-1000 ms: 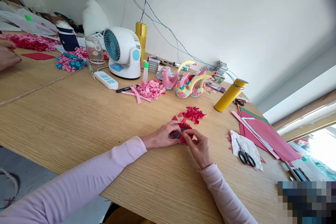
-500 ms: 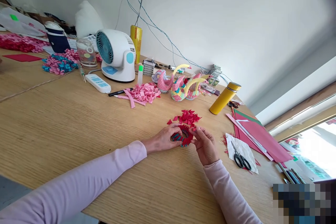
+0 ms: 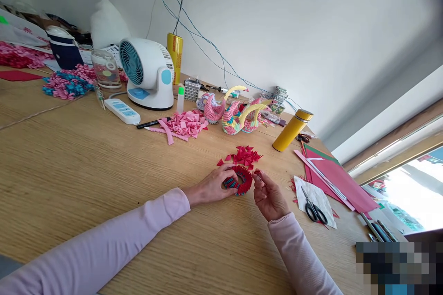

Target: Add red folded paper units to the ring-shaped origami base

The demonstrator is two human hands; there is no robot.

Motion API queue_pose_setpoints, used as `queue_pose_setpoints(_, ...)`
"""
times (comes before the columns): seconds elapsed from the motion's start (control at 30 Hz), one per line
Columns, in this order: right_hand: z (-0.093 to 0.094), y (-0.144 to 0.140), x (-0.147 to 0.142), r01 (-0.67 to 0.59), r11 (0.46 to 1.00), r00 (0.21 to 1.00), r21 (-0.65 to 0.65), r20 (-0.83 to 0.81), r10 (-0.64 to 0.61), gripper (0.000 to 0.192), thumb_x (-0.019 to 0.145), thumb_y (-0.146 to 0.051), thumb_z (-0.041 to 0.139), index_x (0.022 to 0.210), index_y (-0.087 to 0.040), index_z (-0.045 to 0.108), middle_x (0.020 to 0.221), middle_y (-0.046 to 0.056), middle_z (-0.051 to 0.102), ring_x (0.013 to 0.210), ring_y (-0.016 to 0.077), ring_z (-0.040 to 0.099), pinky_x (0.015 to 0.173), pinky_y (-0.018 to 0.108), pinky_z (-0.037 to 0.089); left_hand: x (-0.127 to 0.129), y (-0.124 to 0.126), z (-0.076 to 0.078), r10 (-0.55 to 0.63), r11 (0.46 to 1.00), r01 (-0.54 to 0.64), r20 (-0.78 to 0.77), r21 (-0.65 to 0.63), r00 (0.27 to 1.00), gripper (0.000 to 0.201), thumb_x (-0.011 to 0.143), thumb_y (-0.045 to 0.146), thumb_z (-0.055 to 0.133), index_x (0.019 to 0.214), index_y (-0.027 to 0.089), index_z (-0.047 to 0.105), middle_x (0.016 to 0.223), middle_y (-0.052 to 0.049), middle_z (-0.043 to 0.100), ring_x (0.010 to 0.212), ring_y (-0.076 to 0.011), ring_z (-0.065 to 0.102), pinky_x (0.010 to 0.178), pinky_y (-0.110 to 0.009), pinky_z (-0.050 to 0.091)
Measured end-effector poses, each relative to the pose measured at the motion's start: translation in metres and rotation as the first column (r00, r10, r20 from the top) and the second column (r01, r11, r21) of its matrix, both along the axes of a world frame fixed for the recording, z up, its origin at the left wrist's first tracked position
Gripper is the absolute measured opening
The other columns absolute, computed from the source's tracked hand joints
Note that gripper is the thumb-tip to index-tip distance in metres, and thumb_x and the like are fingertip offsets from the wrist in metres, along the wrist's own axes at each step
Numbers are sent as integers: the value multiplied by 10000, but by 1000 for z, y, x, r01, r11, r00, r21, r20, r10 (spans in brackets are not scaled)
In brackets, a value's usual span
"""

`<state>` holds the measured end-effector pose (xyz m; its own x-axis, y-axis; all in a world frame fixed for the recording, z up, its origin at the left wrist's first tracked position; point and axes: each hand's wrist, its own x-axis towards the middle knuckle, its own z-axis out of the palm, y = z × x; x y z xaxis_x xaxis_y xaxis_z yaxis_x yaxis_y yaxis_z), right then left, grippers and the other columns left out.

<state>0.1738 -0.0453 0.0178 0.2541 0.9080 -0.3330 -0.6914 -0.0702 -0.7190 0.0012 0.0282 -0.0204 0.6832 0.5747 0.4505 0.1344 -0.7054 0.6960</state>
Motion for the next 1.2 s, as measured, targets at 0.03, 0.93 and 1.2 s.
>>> queue_pose_setpoints(0.03, -2, -1, -1, 2, 1000, 999, 16, 35, -3, 74, 712, -168, 709, 757, -148, 655, 689, -11, 703, 375, 7, 502, 245, 58, 281, 0, -1, 0, 4, 1000, -4, -4, 12, 1000, 188, 725, 171, 695, 875, 187, 582, 1276, -98, 493, 1192, -249, 491, 1001, -395, 409)
queue_pose_setpoints(0.93, -20, -18, -3, 123, 988, 984, -89, -117, -133, 61, 790, -104, 650, 755, -150, 630, 691, -5, 703, 421, 30, 602, 274, 33, 381, 33, -10, 7, -88, 992, 103, 198, -67, 976, 25, 864, 193, 542, 876, 188, 564, 1078, -82, 555, 1070, -207, 527, 953, -363, 435)
queue_pose_setpoints(1.2, -28, -28, -9, 184, 972, 958, -143, -193, -210, 81, 818, -95, 614, 776, -160, 638, 685, -16, 698, 427, 12, 594, 309, 14, 417, 41, -16, 1, -85, 988, 110, 211, -112, 974, 39, 883, 214, 534, 899, 190, 561, 1074, -83, 553, 1068, -204, 524, 973, -362, 426)
